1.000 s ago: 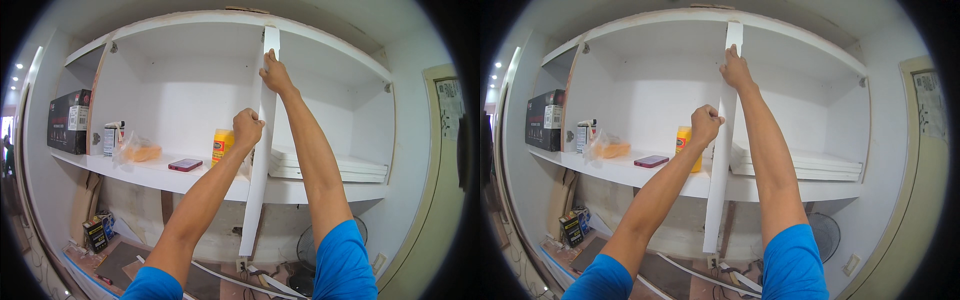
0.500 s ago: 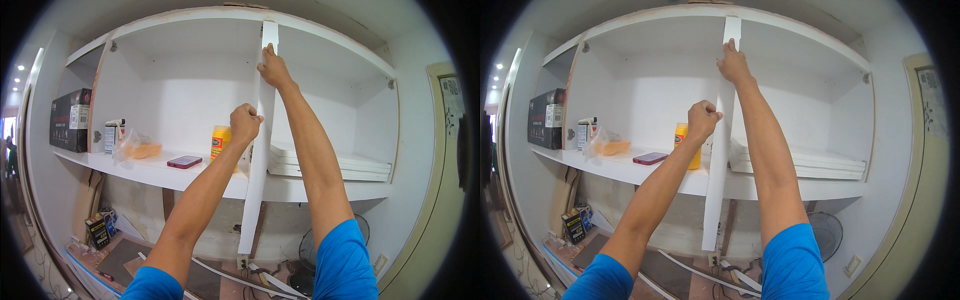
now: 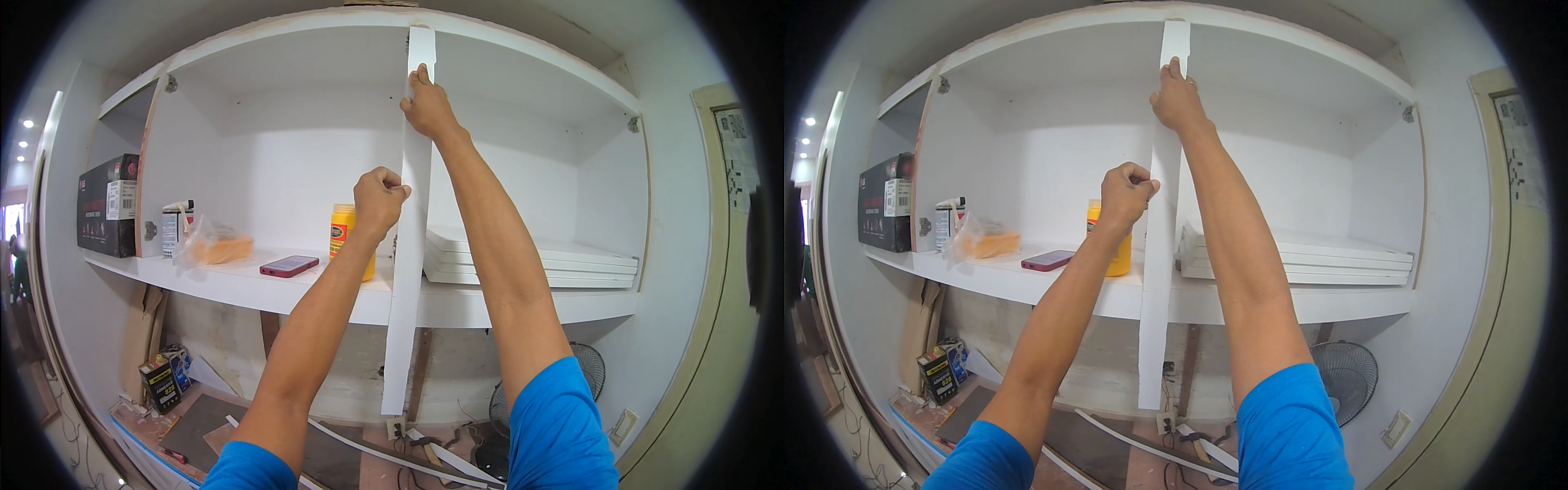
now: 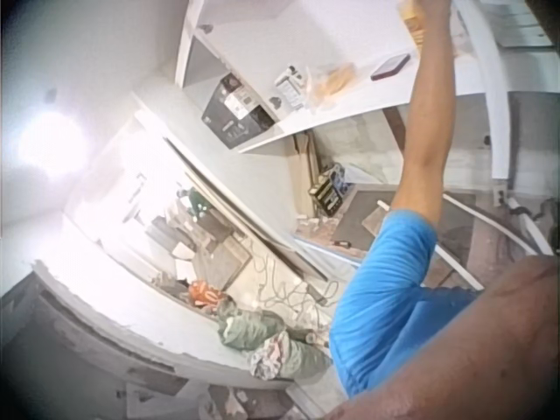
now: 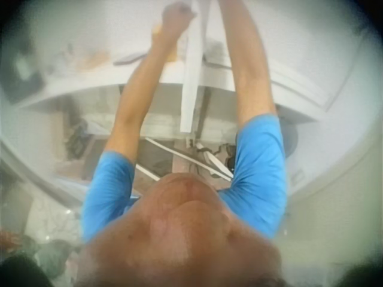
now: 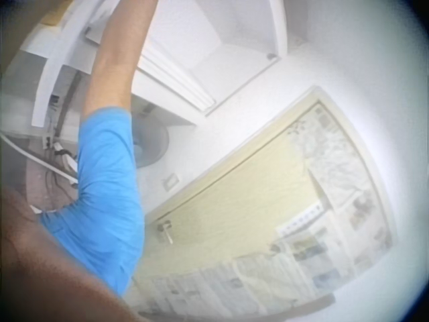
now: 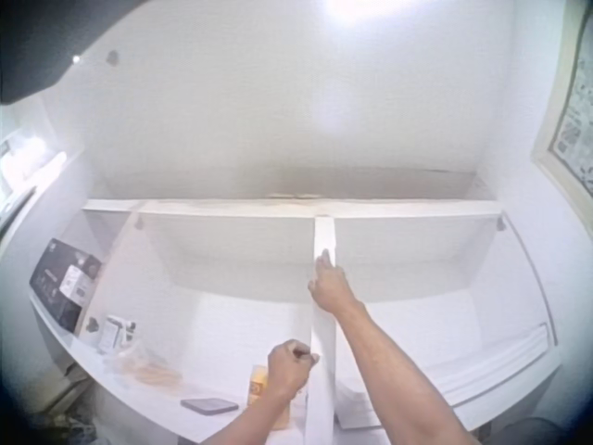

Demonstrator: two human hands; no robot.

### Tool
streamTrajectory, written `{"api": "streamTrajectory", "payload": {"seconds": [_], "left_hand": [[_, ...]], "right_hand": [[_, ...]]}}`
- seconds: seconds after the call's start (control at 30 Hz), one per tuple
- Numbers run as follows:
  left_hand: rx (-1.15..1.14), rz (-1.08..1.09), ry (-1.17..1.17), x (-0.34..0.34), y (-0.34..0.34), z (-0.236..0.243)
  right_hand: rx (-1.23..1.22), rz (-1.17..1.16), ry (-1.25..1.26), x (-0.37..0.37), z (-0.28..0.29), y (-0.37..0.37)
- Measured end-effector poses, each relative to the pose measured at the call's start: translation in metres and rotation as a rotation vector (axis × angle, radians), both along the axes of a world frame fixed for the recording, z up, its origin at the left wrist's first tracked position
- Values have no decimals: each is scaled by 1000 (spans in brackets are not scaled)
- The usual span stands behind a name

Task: The person sands a long white trim piece on a workbench, then lifts it to a wall cabinet to measure and mark the required length with a pencil. They return the trim to the workbench and use a utility knife to score and cut it.

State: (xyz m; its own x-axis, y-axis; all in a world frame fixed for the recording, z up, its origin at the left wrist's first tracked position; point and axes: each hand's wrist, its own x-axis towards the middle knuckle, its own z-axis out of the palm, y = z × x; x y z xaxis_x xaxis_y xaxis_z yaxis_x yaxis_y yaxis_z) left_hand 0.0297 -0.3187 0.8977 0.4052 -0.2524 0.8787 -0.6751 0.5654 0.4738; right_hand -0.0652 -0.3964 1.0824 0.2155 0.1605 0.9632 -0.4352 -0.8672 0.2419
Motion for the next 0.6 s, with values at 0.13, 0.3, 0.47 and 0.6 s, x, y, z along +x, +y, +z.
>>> {"api": "streamTrajectory", "payload": {"seconds": [0.13, 0.3, 0.47, 0.6], "left_hand": [[-49, -39, -40, 0, 0, -3], [-52, -104, -28, 2, -3, -3], [-30, -149, 34, -1, -4, -2], [-75, -67, -22, -4, -6, -2]], "right_hand": [[37, 20, -7, 1, -3, 2], [-6, 21, -17, 0, -2, -2], [15, -26, 1, -1, -3, 1], [13, -68, 3, -3, -4, 2]]}}
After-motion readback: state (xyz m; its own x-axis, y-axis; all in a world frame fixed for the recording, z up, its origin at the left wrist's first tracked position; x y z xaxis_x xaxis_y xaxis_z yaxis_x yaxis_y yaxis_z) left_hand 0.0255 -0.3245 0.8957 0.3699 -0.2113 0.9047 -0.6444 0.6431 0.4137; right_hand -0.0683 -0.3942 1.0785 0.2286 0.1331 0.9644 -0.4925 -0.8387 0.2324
